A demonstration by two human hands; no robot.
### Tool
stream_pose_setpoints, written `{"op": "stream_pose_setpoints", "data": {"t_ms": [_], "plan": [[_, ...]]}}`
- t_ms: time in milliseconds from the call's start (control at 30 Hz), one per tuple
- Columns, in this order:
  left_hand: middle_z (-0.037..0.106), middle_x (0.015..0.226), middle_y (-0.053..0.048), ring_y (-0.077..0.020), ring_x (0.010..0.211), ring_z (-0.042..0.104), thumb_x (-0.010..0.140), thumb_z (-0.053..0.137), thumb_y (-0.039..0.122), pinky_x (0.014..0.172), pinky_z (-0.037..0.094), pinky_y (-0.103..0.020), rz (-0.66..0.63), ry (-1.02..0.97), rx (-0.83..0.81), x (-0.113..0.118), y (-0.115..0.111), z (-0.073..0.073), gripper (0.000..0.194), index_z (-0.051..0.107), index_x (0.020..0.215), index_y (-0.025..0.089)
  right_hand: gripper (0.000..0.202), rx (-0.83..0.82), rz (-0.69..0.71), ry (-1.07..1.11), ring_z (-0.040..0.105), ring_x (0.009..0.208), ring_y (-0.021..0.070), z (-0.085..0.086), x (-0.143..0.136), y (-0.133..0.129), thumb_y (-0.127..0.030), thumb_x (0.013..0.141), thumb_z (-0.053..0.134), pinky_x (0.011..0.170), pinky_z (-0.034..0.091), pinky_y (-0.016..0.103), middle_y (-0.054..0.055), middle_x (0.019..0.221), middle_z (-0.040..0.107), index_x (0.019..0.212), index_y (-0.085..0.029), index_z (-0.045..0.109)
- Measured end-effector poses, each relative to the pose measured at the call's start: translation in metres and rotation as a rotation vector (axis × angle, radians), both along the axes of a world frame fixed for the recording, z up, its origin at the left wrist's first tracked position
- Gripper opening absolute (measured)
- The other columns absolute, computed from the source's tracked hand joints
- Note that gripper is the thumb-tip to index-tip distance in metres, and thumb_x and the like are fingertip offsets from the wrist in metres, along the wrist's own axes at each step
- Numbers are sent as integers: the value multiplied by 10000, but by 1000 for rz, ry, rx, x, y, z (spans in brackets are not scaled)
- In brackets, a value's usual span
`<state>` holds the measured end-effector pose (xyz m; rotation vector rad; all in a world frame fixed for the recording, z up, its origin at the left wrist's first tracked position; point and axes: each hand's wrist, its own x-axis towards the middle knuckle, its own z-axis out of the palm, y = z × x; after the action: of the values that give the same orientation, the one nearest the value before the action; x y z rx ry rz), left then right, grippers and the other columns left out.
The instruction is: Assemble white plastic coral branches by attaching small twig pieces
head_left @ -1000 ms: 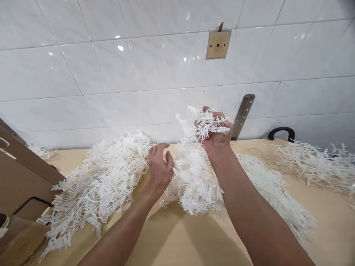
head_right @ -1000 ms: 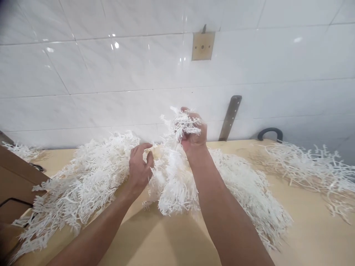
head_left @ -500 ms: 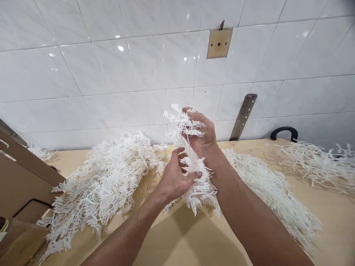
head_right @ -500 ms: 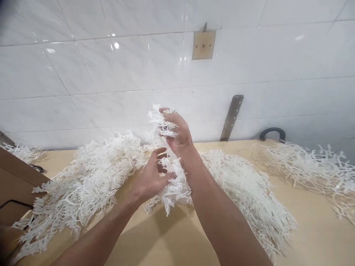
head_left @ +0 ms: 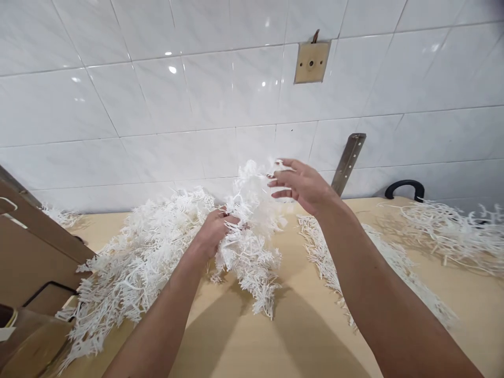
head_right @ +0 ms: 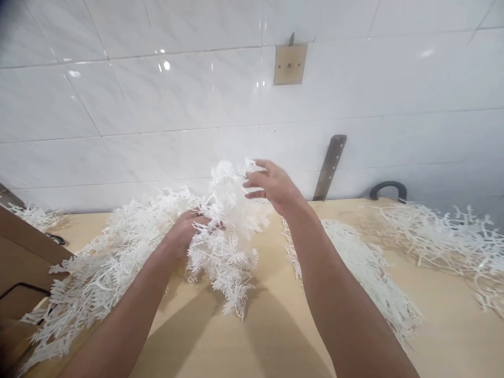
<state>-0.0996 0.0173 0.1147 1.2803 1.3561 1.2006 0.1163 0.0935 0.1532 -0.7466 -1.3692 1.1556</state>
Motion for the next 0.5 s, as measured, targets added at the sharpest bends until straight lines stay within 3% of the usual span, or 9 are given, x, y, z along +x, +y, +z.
{"op": "stream_pose_setpoints", "data": {"t_ms": [100,233,333,400,500], "plan": [[645,650,-50,-198,574,607,616,689,298,482,429,-266,32,-24,-45,-7,-2,10,161,641,675,156,411,-79,-60,-125,679,876,233,-27,-3,2,-305,736,780,685,628,387,110,988,675,1087,-169,615],[431,510,46,-94,453,382,634,767,366,443,253,-216,151,233,109,-17,-4,11,344,484,547,190,451,-58,-41,-339,683,909,233,-70,-13,2,-389,793,725,758,602,386,109,999,700,1165,-158,617],[344,494,63,-77,449,302,619,799,357,447,201,-211,201,307,193,-22,-5,12,432,414,508,195,328,-18,-207,-626,693,855,248,-90,-15,0,-377,782,695,791,561,396,73,897,727,1044,-179,679],[397,510,53,-87,457,354,611,797,349,450,258,-212,220,163,238,-24,-7,16,373,467,538,194,293,-7,-330,-688,692,896,279,-94,-13,0,-353,775,675,845,534,424,80,881,733,1012,-181,696],[516,582,27,-108,487,460,581,780,350,475,372,-224,281,-225,348,-27,-8,23,285,560,659,187,366,15,-447,-637,666,1041,294,-88,-7,-2,-363,811,623,933,503,434,123,1048,729,1115,-169,681]]}}
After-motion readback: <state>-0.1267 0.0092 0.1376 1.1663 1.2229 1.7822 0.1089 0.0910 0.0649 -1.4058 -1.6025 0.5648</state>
